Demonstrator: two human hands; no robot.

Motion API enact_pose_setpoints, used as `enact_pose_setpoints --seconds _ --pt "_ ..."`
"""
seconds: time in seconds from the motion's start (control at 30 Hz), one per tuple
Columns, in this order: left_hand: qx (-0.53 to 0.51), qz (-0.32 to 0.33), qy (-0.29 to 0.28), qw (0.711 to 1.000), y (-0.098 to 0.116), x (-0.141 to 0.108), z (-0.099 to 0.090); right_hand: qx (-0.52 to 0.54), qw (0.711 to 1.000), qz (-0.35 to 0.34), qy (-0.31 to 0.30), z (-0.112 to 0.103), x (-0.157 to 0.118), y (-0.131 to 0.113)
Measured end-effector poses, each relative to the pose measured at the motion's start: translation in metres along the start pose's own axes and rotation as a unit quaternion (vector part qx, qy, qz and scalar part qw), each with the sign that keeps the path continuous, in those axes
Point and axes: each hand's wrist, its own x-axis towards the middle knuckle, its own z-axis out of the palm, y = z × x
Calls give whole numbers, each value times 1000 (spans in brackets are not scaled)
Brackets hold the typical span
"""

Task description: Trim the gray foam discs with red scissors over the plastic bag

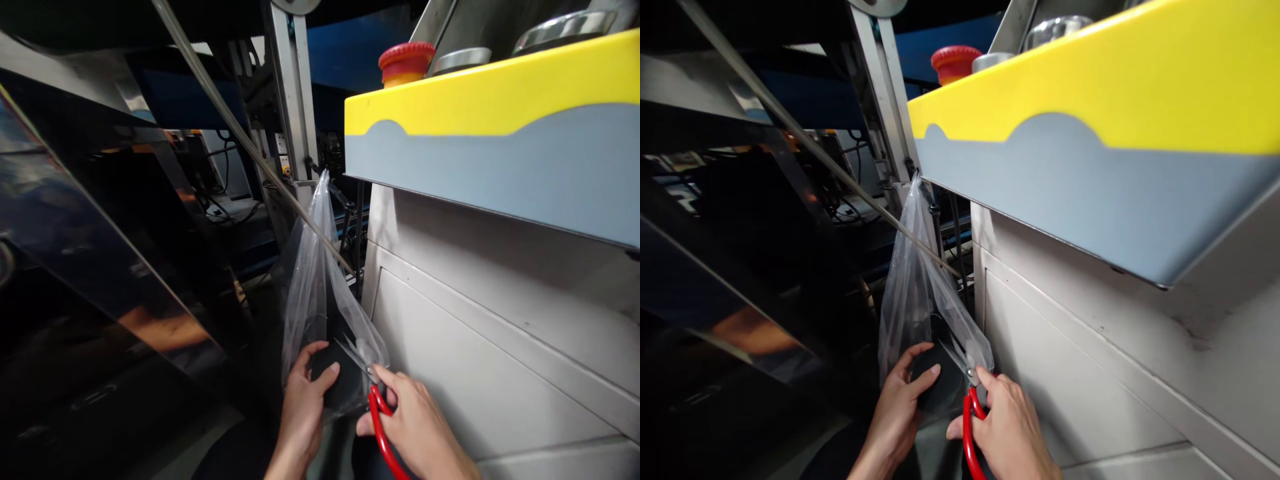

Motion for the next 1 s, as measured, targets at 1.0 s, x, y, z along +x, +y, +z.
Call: enact_pose_setpoints --seconds 1.0 --pt "37 37 -13 999 -2 2 -6 11 1000 8 -25 3 4 8"
